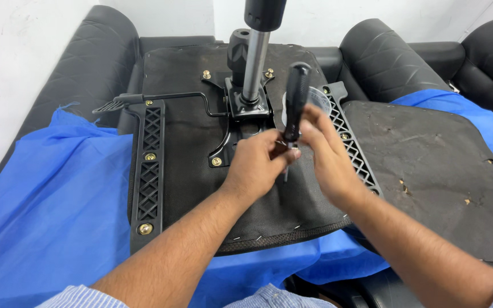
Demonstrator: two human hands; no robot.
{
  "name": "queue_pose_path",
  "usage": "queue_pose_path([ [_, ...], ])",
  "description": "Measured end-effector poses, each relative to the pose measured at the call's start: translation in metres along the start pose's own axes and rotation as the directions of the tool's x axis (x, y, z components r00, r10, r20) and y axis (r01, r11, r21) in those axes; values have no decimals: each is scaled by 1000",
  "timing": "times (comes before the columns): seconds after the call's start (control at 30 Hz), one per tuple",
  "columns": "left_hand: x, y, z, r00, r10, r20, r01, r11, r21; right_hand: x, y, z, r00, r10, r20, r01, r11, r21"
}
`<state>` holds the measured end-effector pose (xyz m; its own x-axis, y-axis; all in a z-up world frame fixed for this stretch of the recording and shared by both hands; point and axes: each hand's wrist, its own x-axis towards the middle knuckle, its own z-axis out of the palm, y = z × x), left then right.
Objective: The person uses a screwdriver to tighten screws on a black metal frame attached to a chair base. The person holds the frame steady with one hand while turning the screwdriver with the other, working on multiple fasteners in sequence.
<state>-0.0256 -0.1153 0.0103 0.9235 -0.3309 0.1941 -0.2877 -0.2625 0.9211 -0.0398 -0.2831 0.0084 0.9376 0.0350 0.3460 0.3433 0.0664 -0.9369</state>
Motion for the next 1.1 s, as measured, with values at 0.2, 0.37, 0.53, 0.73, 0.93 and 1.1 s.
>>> queue_pose_path([
  [0.2,-4,0,-1,999,-7,-40,-4,964,-265,-38,36,-1,978,133,163,-83,955,-284],
  [0.37,-6,-5,-3,940,326,-96,-328,945,-6,-50,20,0,1000,-19,-19,7,859,-512],
  [0.53,-5,-25,1,947,321,-22,-302,909,288,-42,-6,0,947,-322,5,304,886,-351],
  [0.73,-6,-39,19,924,263,278,-383,633,673,-26,-34,-2,845,-534,-33,513,825,-236],
  [0.93,-7,-36,21,925,172,339,-373,580,724,-25,-57,-14,842,-537,-44,517,828,-219],
  [1.1,-7,-34,21,922,171,347,-380,568,730,-24,-68,-20,829,-557,-51,538,819,-201],
])
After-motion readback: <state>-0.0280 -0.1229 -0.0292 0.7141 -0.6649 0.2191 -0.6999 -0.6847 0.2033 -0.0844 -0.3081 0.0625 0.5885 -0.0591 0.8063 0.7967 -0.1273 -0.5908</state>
